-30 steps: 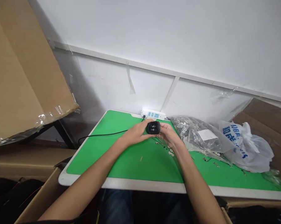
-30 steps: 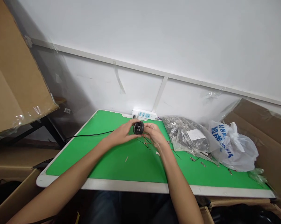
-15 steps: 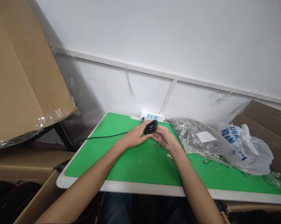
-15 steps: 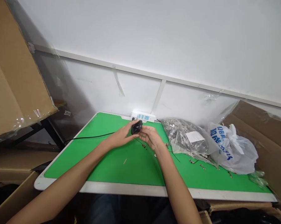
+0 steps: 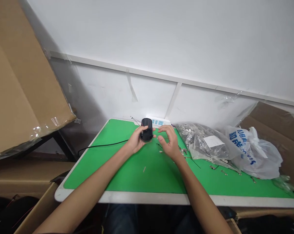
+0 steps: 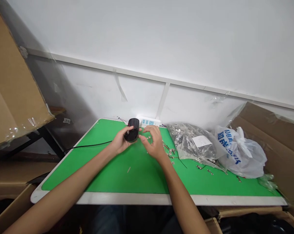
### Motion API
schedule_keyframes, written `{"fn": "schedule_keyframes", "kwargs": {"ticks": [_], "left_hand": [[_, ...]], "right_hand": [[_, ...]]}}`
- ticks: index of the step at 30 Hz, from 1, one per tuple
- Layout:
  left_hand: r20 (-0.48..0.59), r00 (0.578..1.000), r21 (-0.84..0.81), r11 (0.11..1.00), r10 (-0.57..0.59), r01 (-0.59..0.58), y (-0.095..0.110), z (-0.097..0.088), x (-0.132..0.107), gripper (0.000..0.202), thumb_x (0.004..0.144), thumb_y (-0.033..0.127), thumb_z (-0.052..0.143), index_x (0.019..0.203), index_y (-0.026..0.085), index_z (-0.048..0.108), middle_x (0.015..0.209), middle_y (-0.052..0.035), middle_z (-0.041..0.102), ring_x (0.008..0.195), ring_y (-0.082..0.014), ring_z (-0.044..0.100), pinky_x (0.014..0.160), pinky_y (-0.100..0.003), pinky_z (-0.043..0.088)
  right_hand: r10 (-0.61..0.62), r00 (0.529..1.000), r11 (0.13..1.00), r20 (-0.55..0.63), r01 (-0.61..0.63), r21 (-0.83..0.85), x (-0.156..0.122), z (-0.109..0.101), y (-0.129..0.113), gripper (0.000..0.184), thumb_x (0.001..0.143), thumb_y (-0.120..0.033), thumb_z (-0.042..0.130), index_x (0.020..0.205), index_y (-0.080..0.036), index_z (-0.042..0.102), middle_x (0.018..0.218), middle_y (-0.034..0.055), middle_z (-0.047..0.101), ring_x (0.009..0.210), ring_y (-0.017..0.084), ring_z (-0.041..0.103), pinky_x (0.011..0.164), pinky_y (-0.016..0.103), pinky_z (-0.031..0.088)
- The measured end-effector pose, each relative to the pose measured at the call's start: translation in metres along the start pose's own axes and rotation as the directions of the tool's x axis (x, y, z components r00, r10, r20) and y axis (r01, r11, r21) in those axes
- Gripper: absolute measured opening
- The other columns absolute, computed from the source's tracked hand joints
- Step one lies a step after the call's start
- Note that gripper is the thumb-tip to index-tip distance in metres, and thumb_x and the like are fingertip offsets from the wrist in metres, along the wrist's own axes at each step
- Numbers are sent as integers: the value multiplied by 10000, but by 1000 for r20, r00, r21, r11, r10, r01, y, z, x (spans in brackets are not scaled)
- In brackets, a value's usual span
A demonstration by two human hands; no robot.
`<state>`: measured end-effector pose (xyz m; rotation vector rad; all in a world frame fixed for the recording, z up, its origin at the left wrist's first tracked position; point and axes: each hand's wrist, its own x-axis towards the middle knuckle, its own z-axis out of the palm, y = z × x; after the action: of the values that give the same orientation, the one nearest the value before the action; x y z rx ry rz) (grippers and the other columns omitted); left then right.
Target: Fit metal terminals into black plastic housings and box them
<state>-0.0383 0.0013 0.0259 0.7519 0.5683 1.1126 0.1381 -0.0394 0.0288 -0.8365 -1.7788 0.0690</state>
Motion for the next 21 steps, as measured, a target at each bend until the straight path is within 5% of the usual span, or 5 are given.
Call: {"fn": "schedule_keyframes", "kwargs": {"ticks": [4, 8, 21], "left_hand": [[5, 985, -61, 983, -172, 172, 7, 6, -5, 216, 953, 230, 536, 980, 72, 682, 829, -145, 774, 601, -207, 737, 450, -244, 545], [15, 976, -92, 972, -216, 217, 5, 6, -5, 195, 973, 193, 516, 953, 71, 666, 742, -136, 750, 595, -221, 737, 444, -251, 550], [138, 950, -57, 955, -281, 291, 6, -2, -2, 167, 974, 152, 523, 907, 77, 657, 707, -110, 724, 544, -214, 709, 438, -265, 537]], "right_hand": [[-199, 969, 974, 149, 212, -77, -6, 3, 7, 377, 925, -573, 642, 1098, -241, 588, 1159, 122, 686, 1108, 315, 635, 974, 506, 490], [-291, 935, 926, 202, 328, -185, -10, 6, 12, 439, 860, -548, 755, 1124, -243, 581, 1211, 148, 678, 1117, 331, 638, 962, 515, 504], [-259, 935, 925, 241, 312, -218, -7, 6, 10, 346, 872, -356, 729, 1146, -248, 548, 1158, 126, 705, 1074, 309, 673, 910, 493, 538]]}}
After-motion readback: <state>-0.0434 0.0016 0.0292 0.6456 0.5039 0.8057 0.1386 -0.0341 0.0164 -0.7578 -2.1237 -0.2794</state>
